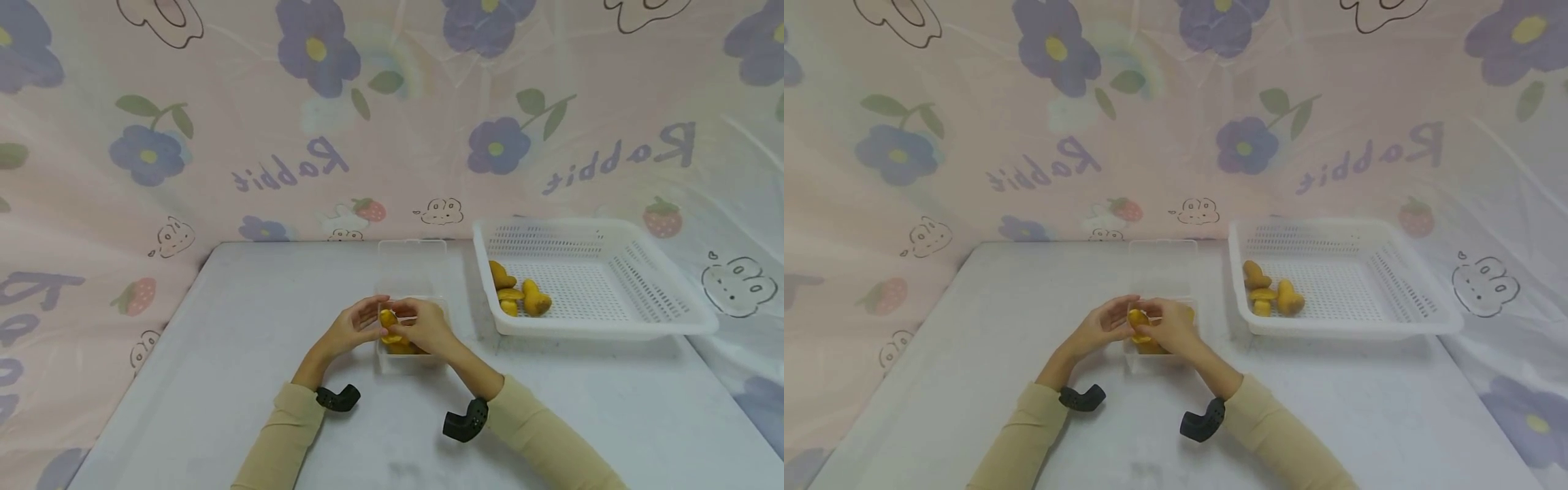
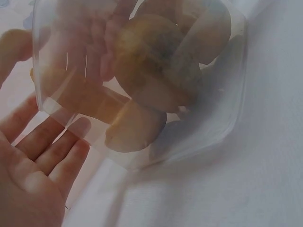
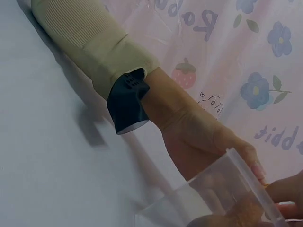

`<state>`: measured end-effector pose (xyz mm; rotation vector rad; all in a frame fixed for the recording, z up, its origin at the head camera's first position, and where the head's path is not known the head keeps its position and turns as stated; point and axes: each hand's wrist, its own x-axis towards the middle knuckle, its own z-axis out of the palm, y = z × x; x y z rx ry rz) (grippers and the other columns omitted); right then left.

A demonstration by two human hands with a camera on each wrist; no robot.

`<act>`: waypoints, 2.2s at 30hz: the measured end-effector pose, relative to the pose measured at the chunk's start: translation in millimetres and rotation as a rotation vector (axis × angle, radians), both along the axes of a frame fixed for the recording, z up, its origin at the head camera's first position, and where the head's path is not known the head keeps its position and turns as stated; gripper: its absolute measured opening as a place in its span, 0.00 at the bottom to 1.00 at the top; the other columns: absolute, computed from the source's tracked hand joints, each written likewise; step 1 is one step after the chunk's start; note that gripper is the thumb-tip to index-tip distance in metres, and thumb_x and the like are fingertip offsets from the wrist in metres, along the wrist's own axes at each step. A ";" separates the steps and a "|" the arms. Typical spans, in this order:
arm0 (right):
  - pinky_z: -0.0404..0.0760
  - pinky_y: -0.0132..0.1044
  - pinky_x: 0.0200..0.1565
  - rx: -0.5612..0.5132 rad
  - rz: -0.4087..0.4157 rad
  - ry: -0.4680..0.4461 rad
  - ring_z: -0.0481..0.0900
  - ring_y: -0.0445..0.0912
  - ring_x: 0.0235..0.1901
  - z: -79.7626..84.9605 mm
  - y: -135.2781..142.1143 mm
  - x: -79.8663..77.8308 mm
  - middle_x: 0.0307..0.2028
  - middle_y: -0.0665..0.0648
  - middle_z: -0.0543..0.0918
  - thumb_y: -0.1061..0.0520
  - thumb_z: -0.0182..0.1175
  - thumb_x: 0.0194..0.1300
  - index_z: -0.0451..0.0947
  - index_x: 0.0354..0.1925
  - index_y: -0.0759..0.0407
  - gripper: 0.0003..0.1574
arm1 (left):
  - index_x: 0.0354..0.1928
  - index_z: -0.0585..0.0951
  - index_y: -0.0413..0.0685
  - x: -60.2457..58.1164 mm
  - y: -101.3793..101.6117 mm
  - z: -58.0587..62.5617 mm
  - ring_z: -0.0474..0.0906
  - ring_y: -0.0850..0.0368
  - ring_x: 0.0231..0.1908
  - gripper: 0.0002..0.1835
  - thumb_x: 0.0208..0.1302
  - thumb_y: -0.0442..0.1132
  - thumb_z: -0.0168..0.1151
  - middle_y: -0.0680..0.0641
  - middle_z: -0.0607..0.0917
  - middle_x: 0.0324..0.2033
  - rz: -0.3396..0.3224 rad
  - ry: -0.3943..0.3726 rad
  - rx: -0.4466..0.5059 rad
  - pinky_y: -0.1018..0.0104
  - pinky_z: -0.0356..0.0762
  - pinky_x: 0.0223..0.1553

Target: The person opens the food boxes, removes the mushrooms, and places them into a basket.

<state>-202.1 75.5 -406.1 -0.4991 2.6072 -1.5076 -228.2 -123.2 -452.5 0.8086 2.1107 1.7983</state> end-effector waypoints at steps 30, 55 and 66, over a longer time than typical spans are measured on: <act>0.89 0.39 0.44 0.168 0.025 0.097 0.85 0.53 0.43 4.0 -0.8 1.4 0.43 0.64 0.87 0.63 0.68 0.57 0.83 0.45 0.66 0.15 | 0.69 0.63 0.40 -2.7 1.1 -0.3 0.61 0.39 0.71 0.35 0.62 0.37 0.65 0.34 0.69 0.67 -0.024 -0.012 0.003 0.47 0.56 0.75; 0.89 0.39 0.43 -0.040 -0.125 0.078 0.87 0.56 0.40 12.5 22.2 8.2 0.42 0.68 0.87 0.61 0.68 0.58 0.80 0.46 0.70 0.18 | 0.70 0.62 0.41 -1.8 -0.3 -3.7 0.61 0.40 0.72 0.37 0.62 0.41 0.66 0.35 0.68 0.68 -0.022 -0.022 0.008 0.50 0.57 0.75; 0.89 0.36 0.40 -0.088 -0.154 0.050 0.87 0.56 0.37 16.2 31.9 6.9 0.41 0.71 0.86 0.61 0.66 0.60 0.79 0.46 0.72 0.18 | 0.70 0.63 0.41 -1.4 -1.4 -3.9 0.61 0.41 0.72 0.37 0.62 0.40 0.66 0.37 0.65 0.70 0.008 -0.050 -0.013 0.58 0.61 0.73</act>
